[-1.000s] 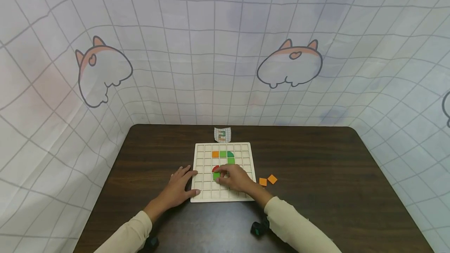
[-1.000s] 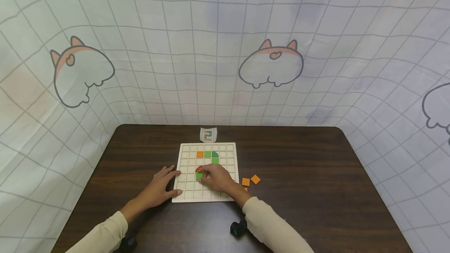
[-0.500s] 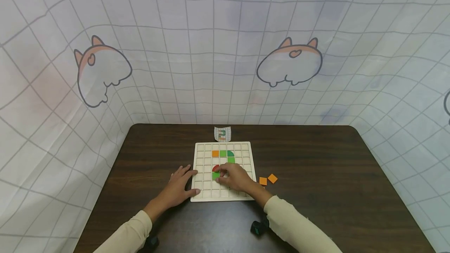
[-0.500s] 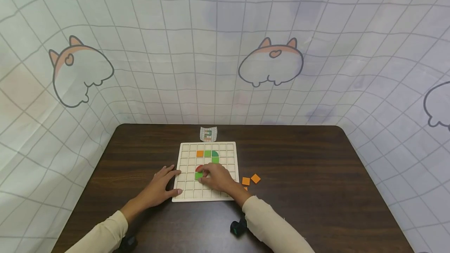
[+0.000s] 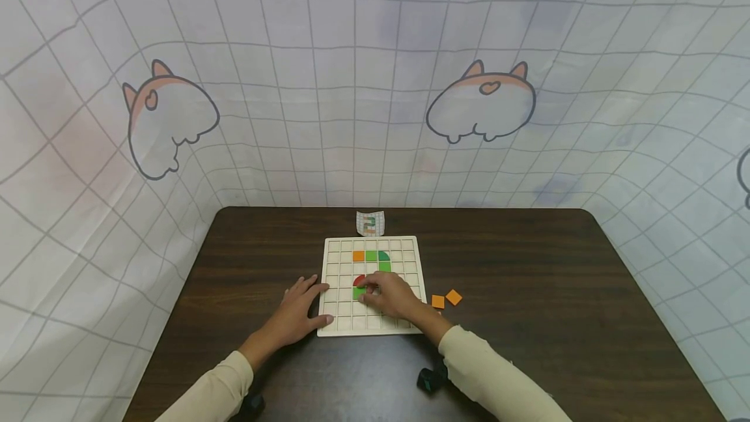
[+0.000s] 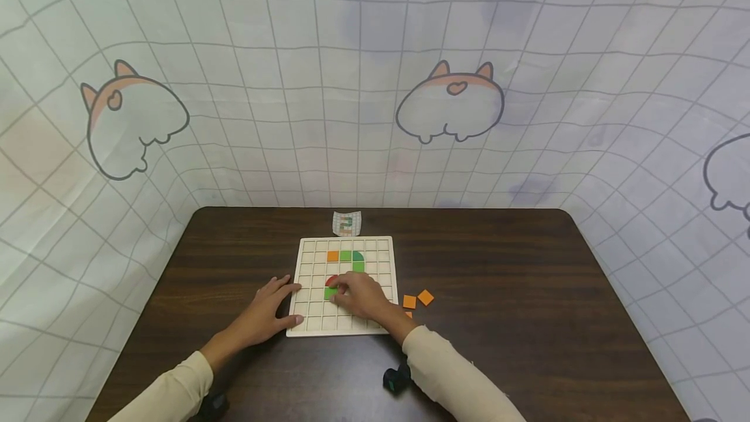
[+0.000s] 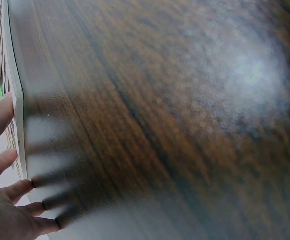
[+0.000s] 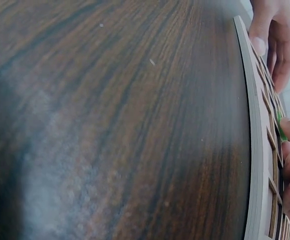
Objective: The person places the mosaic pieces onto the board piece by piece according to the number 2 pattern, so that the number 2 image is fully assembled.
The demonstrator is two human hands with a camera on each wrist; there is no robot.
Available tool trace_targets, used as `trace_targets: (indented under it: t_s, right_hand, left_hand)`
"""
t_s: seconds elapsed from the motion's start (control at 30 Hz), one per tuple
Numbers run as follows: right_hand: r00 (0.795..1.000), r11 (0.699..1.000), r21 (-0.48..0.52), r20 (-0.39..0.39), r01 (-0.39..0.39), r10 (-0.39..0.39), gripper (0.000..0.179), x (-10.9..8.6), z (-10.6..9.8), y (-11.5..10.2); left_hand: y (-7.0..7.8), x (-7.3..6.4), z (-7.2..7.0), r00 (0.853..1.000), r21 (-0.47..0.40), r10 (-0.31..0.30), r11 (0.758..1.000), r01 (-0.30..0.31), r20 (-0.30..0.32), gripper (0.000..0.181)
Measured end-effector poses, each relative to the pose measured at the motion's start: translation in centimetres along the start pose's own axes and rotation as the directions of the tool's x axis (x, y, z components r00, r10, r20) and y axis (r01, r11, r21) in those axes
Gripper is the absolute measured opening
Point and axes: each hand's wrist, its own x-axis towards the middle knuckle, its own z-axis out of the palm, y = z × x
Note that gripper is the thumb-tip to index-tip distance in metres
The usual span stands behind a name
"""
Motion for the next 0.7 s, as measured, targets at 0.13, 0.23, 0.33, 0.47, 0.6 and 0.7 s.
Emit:
trace_targets:
  t_s: [0.13, 0.23, 0.33, 0.47, 0.6, 0.7]
  right_hand:
    - [1.0, 1.0, -0.01, -0.006, -0.002, 0.002, 0.018, 0.05, 0.13, 0.11]
    - [1.0, 1.0, -0.008, -0.011, -0.005, 0.005, 0.018, 0.05, 0.21, 0.16]
    - [1.0, 1.0, -0.001, -0.014, -0.007, 0.007, 0.018, 0.04, 0.24, 0.16]
    - [1.0, 1.0, 0.005, -0.012, -0.008, 0.008, 0.019, 0.04, 0.24, 0.16]
    - [1.0, 1.0, -0.002, -0.006, -0.021, 0.021, 0.02, 0.05, 0.32, 0.16]
    - [1.0, 1.0, -0.006, -0.008, -0.028, 0.028, 0.02, 0.04, 0.32, 0.14]
  left_hand:
    - [-0.01, 0.01, 0.01, 1.0, 0.001, -0.001, 1.0, 0.001, 0.0, 0.067]
    - [0.01, 0.01, 0.02, 1.0, 0.001, -0.002, 1.0, 0.002, 0.0, 0.067]
    - [0.04, -0.01, 0.03, 1.0, 0.001, -0.001, 1.0, 0.001, -0.003, 0.067]
    - [0.05, -0.06, 0.04, 1.0, -0.003, 0.004, 1.0, -0.004, -0.005, 0.067]
    - [0.05, -0.11, 0.02, 1.0, -0.008, 0.006, 1.0, -0.006, -0.008, 0.067]
    - [0.05, -0.06, 0.08, 1.0, -0.004, 0.002, 1.0, -0.002, -0.008, 0.067]
